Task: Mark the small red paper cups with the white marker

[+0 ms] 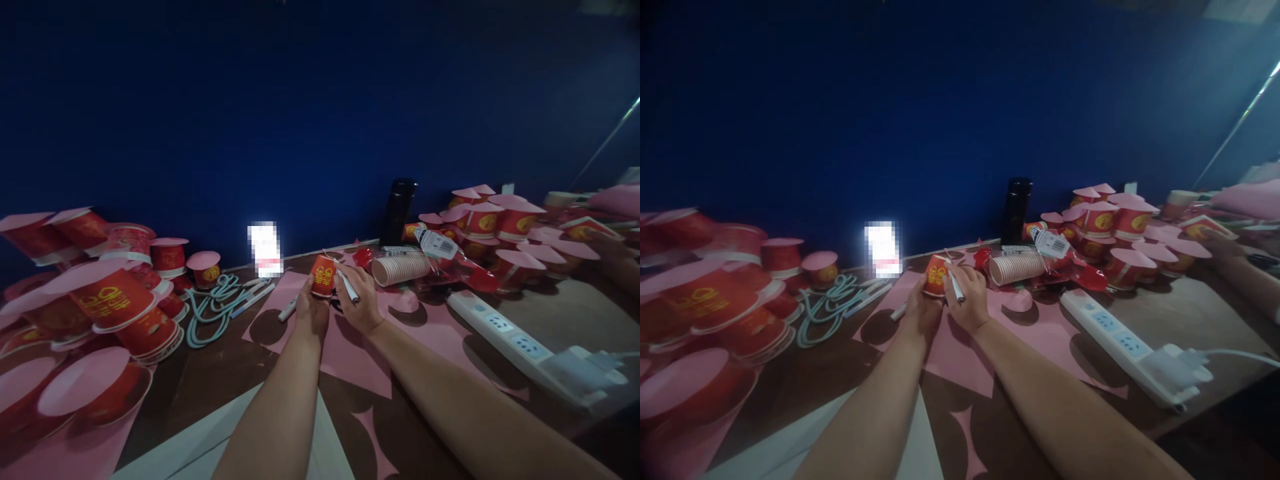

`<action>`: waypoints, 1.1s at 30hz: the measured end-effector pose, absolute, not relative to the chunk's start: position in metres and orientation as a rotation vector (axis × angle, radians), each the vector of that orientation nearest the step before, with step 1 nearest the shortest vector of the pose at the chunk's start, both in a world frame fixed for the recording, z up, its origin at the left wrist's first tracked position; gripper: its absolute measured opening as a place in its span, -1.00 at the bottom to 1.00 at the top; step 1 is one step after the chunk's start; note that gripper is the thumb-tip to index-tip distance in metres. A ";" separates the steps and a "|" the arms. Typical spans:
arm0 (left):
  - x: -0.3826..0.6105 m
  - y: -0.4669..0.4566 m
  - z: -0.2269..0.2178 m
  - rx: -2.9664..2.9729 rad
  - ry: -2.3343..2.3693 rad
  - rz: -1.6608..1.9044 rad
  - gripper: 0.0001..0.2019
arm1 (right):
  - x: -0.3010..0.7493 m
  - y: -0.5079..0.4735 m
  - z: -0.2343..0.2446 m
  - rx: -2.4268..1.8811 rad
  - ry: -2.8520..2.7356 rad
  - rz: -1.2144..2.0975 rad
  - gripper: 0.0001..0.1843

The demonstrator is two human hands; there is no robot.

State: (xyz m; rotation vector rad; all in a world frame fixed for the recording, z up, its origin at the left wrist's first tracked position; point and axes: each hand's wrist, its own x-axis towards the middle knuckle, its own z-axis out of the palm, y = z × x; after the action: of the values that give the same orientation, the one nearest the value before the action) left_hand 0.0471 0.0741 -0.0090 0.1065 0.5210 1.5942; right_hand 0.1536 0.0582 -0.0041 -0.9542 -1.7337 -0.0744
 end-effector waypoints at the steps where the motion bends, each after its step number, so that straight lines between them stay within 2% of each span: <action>1: 0.047 0.074 -0.009 0.101 0.517 1.591 -0.68 | 0.153 0.058 -0.004 -0.946 -1.742 -0.079 -0.68; 33: 0.047 0.072 -0.001 0.074 0.529 1.566 -0.68 | 0.152 0.055 -0.005 -0.930 -1.821 -0.057 -0.68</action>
State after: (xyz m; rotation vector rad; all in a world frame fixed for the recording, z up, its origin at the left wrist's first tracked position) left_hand 0.0466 0.0715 -0.0013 0.0741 0.5290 1.5663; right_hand 0.1517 0.0548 -0.0054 -0.9300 -1.8214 -0.0565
